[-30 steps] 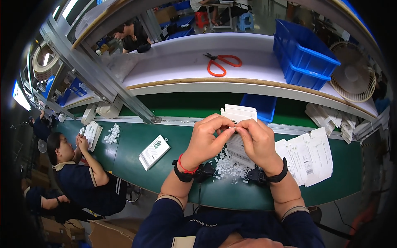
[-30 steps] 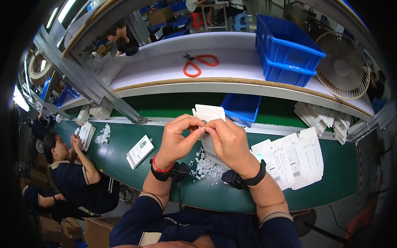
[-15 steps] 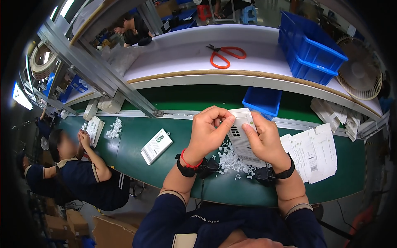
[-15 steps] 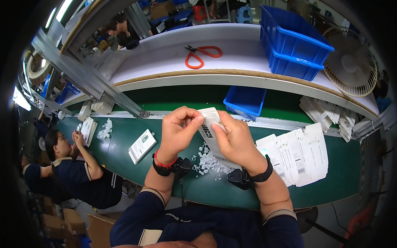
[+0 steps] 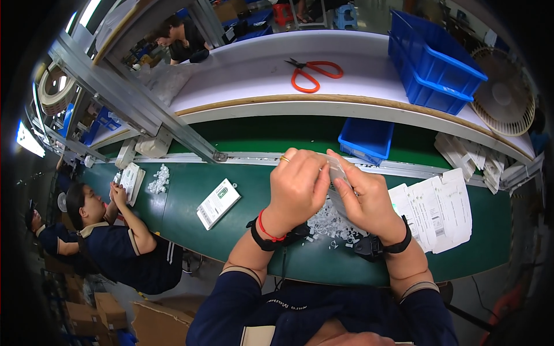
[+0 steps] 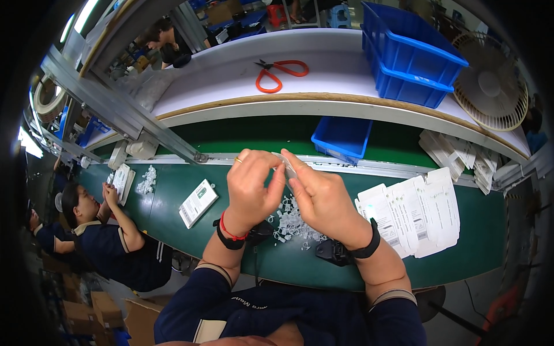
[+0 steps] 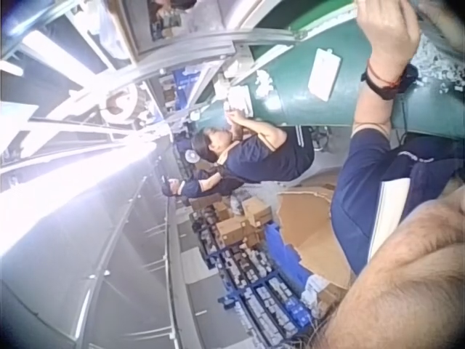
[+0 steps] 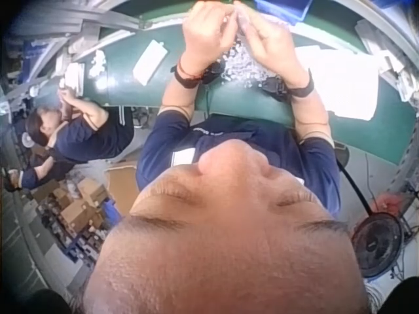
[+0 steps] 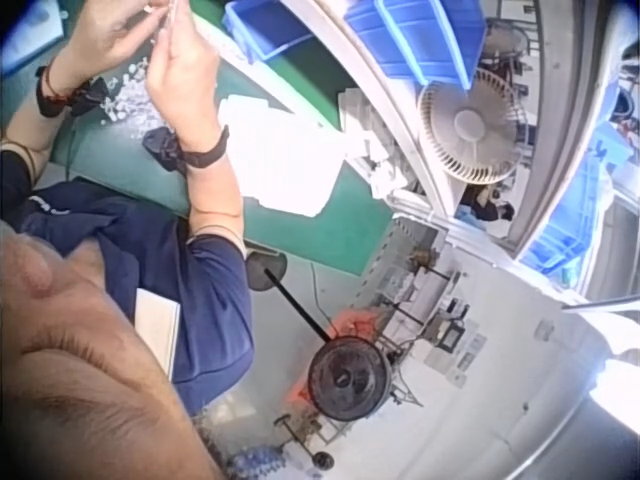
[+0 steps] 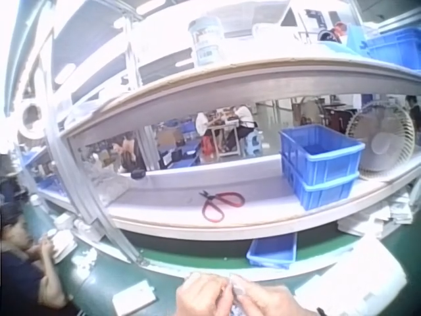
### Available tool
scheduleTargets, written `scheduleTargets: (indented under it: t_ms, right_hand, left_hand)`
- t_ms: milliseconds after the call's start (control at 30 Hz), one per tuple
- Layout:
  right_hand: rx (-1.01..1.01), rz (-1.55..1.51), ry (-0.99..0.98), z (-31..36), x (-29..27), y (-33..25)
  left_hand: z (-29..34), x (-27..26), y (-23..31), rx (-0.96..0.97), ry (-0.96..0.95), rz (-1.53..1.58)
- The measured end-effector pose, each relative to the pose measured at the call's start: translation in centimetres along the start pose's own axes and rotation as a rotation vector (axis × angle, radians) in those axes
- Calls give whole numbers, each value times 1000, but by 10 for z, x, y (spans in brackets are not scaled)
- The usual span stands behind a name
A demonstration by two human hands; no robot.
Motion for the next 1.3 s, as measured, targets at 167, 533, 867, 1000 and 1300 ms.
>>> scheduleTargets:
  t_ms: [167, 533, 867, 1000, 1300]
  right_hand:
    - [-49, 50, 18, 2, 1, -4]
    - [-92, -42, 5, -2, -4, -8]
    - [209, -553, 40, 3, -10, 27]
    - [141, -601, 142, 1, -12, 29]
    - [98, -791, 232, 0, -17, 43]
  left_hand:
    - [7, 12, -33, -311, -122, 289]
    - [7, 10, -40, -495, -133, 436]
    - [1, 8, -18, -177, -295, 393]
    - [-5, 11, -11, -147, -331, 452]
    - [15, 35, -41, -580, -511, 608]
Point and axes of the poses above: each hand's wrist, its own z-axis away from the middle knuckle, its own x-axis out of the palm, y = z × x, the point moved 8 cm from there along -z, towards the middle knuckle, and after that the axes turned 9 degrees about -x, right-handed, at the moved point
